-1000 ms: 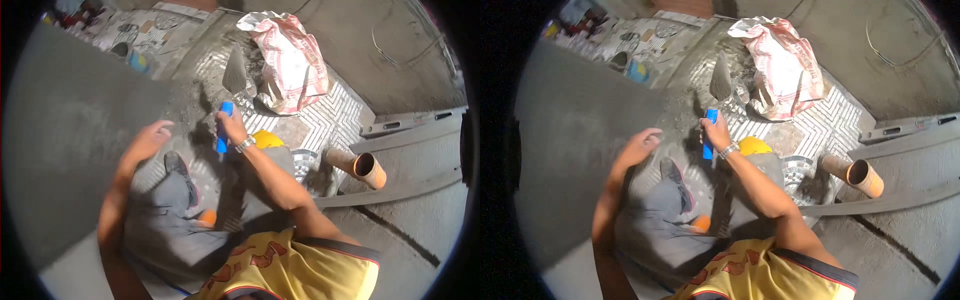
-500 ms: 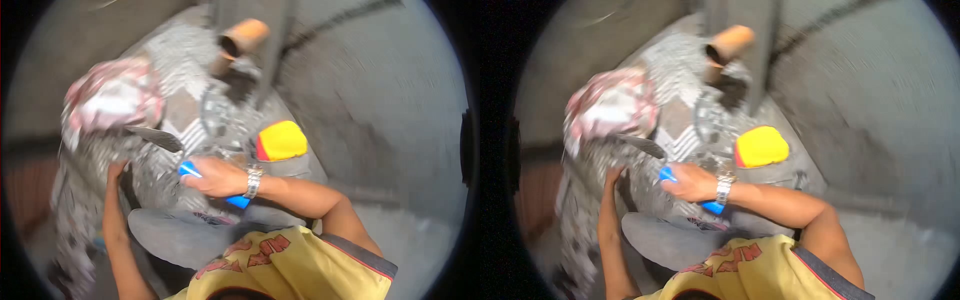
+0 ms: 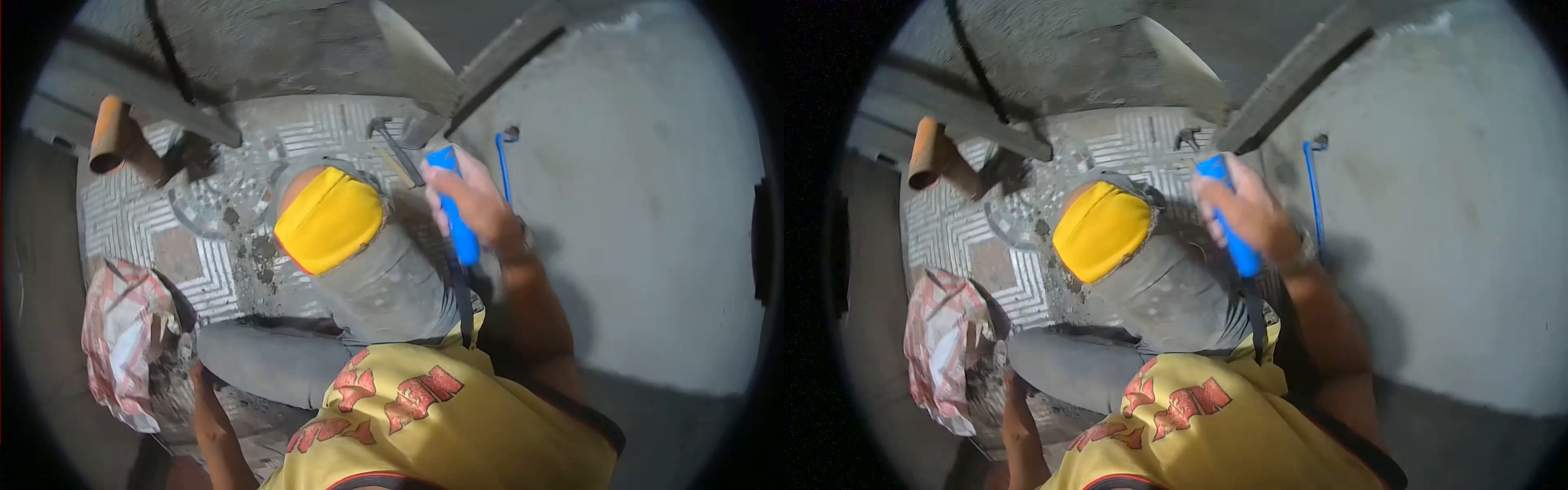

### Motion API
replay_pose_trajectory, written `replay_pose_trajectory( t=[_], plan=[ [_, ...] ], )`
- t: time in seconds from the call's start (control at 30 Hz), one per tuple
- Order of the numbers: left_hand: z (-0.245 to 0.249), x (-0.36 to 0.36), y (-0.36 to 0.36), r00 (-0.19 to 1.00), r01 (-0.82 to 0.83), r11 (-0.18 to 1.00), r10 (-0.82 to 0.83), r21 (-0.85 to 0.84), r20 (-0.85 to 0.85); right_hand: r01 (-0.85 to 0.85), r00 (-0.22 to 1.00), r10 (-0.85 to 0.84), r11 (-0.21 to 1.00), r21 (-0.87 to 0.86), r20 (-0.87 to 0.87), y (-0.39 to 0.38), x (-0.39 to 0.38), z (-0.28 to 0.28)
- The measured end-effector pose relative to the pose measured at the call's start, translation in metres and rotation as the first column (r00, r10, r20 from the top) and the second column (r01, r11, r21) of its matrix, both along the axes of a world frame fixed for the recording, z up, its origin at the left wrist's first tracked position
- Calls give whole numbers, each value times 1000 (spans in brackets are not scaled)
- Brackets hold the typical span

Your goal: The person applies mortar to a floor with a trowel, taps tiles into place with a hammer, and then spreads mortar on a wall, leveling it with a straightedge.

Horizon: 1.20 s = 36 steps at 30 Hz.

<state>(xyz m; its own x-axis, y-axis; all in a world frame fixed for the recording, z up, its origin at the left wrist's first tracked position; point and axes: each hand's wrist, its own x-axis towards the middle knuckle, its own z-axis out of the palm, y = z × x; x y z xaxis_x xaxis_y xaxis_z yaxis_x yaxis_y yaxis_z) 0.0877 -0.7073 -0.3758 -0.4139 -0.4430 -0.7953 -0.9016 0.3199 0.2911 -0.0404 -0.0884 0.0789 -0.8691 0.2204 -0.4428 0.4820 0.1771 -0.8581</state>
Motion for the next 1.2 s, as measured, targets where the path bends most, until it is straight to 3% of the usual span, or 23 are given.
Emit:
replay_pose_trajectory(
  t=[0.03,0.1,0.13,0.17,0.2,0.3,0.37,0.4,0.47,0.5,0.57,0.63,0.67,0.73,0.77,0.83,0.9,0.93,0.97,1.03,1.07,1.1,1.2],
  plan=[
    [1,-7,4,1000,9,1000,-9,16,18,98,991,-109,985,140,78,40,8,-33],
    [6,-11,7,998,14,999,-16,39,56,-34,957,-144,808,589,252,108,32,-99],
    [9,-9,7,996,9,999,-13,39,87,-157,940,-89,745,648,330,138,48,-137],
    [14,-6,3,992,9,999,-14,40,125,-82,893,-206,800,595,401,131,49,-141],
    [21,-3,0,987,12,999,-18,40,160,-119,893,-183,785,608,412,147,60,-171],
    [42,9,-22,934,20,999,-36,47,356,-320,919,46,667,673,392,199,98,-290],
    [29,8,-40,886,94,993,-115,70,450,-405,906,174,622,670,386,210,117,-350],
    [28,-6,-31,916,155,987,-161,45,367,-467,868,171,602,648,467,240,137,-417],
    [50,-25,-17,949,250,968,-240,-28,202,-598,776,229,565,569,588,230,136,-450],
    [74,-31,-4,952,286,955,-274,-76,133,-659,731,280,526,538,622,220,133,-459],
    [94,-53,24,982,185,965,-187,-186,9,-752,656,393,413,513,645,208,125,-470],
    [88,-76,41,945,185,959,-233,-216,-228,-744,642,510,234,625,573,219,111,-475],
    [86,-83,44,900,285,935,-336,-210,-278,-700,657,554,196,687,511,227,95,-463],
    [82,-106,56,838,424,884,-465,-195,-285,-424,889,201,702,573,411,218,13,-360],
    [86,-124,75,821,453,873,-487,-180,-296,-299,933,98,742,599,345,228,-20,-334],
    [104,-161,127,767,479,869,-483,-125,-421,-195,980,95,635,748,175,256,-73,-289],
    [143,-194,188,715,424,905,-358,-34,-600,-185,978,182,520,834,103,276,-120,-277],
    [106,-192,166,690,554,813,-570,-180,-446,-220,967,221,463,858,128,286,-138,-279],
    [138,-209,194,712,534,831,-542,-156,-446,-263,953,250,411,873,170,299,-150,-286],
    [123,-209,203,693,512,859,-423,-15,-584,-353,925,260,313,882,277,324,-160,-316],
    [104,-205,198,632,578,816,-460,-17,-623,-379,913,265,274,884,309,332,-165,-330],
    [96,-202,200,523,619,762,-580,-190,-624,-393,905,272,241,887,327,337,-171,-344],
    [108,-188,212,674,515,854,-455,-72,-581,-370,911,260,176,912,319,345,-193,-360]
  ],
)
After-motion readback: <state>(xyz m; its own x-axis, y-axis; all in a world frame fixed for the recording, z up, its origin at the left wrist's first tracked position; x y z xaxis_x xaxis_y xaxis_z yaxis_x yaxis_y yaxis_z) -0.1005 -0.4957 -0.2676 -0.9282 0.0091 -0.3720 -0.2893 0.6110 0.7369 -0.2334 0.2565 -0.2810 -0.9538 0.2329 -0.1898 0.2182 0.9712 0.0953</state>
